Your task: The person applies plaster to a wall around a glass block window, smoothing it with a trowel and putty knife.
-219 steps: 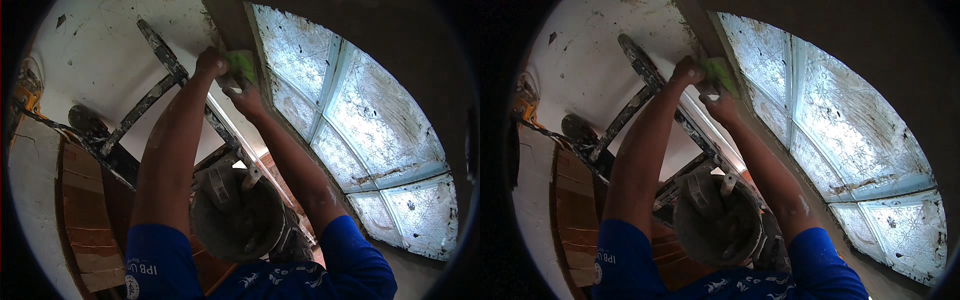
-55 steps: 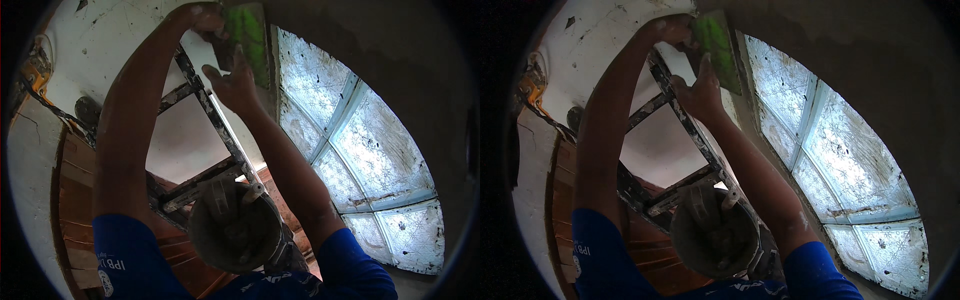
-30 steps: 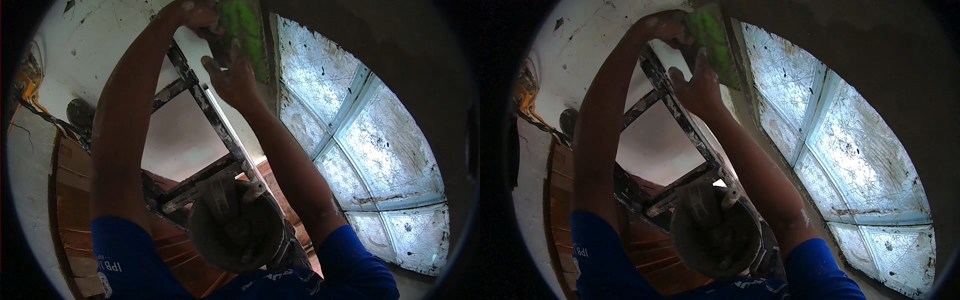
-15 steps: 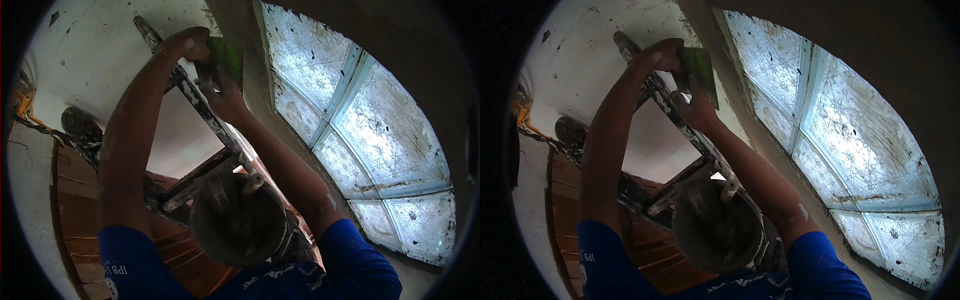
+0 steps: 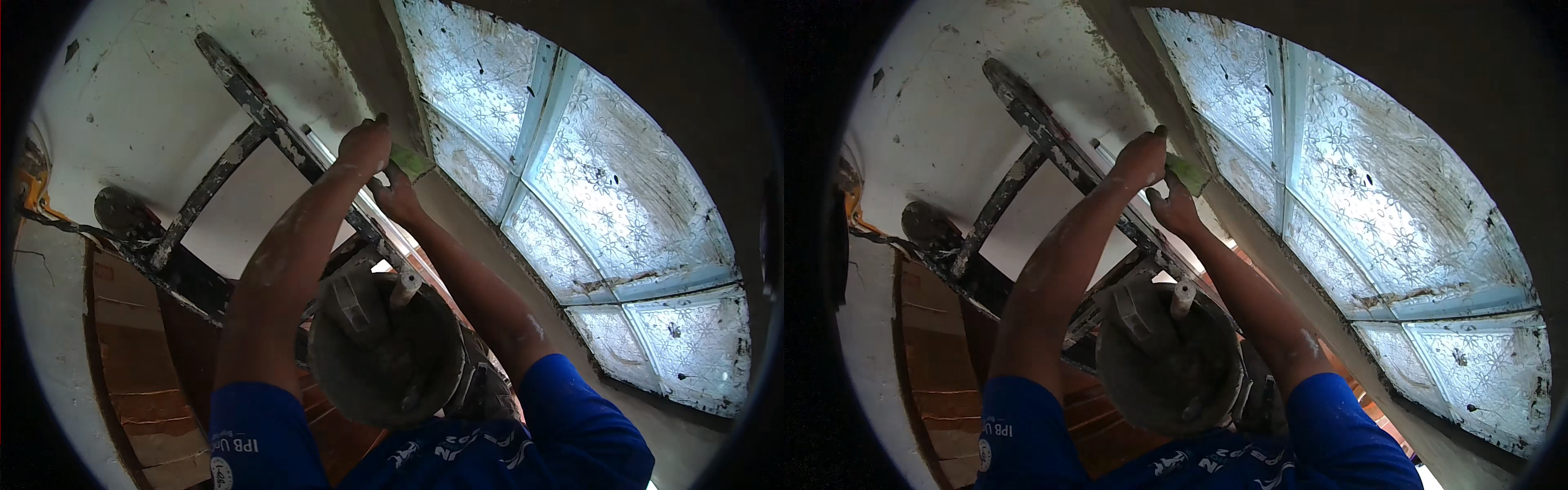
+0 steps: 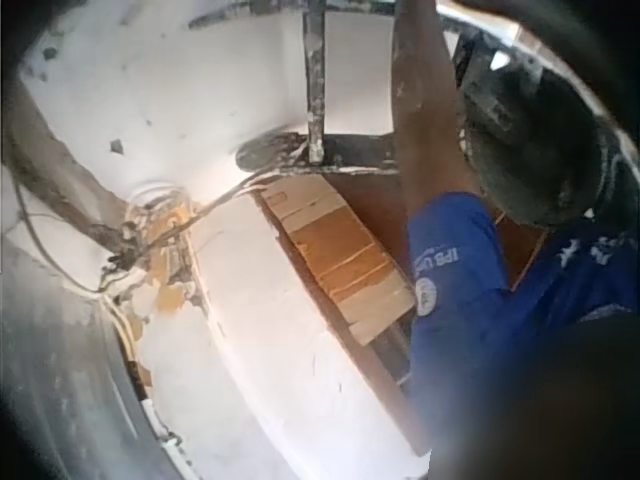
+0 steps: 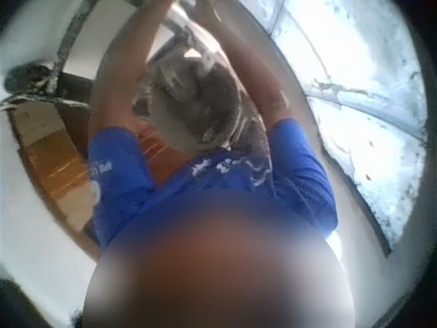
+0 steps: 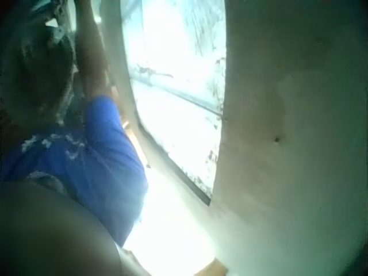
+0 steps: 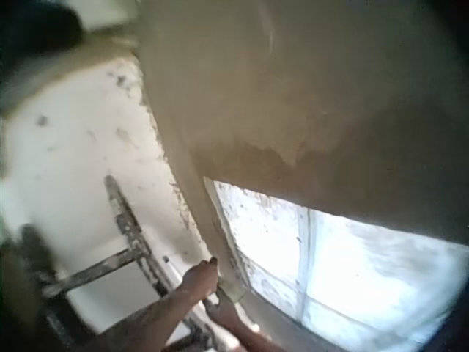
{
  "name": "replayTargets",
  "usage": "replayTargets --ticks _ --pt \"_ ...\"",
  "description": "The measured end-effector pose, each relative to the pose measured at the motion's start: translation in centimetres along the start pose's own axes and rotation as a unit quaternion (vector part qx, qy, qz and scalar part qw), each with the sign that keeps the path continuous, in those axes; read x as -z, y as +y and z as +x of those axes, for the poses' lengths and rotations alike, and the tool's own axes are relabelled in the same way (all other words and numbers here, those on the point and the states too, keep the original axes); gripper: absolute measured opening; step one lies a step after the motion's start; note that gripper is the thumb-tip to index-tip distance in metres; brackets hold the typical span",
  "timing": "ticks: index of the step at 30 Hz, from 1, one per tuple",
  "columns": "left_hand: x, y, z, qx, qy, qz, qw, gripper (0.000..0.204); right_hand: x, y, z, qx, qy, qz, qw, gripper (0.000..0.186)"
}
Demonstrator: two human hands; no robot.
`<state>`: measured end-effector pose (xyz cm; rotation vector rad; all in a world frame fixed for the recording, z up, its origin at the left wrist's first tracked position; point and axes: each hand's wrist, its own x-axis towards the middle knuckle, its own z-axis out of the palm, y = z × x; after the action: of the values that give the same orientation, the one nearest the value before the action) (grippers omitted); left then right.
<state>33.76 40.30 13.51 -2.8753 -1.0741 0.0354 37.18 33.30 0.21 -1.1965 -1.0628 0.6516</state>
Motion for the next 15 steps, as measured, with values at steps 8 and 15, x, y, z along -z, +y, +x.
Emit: replayTargets --ticks 8,15 --pt "-4.0 1.7 0.7 0.068 0.027 0.013 0.997 0.039 -0.3 3.2 0.3 -0.033 0.042 -0.015 0.998 0.078" --pt "-2.5 1.8 1.1 0.073 0.059 -0.010 0.996 0.026 -0.4 2.5 1.6 0.056 0.068 0.031 0.996 0.081"
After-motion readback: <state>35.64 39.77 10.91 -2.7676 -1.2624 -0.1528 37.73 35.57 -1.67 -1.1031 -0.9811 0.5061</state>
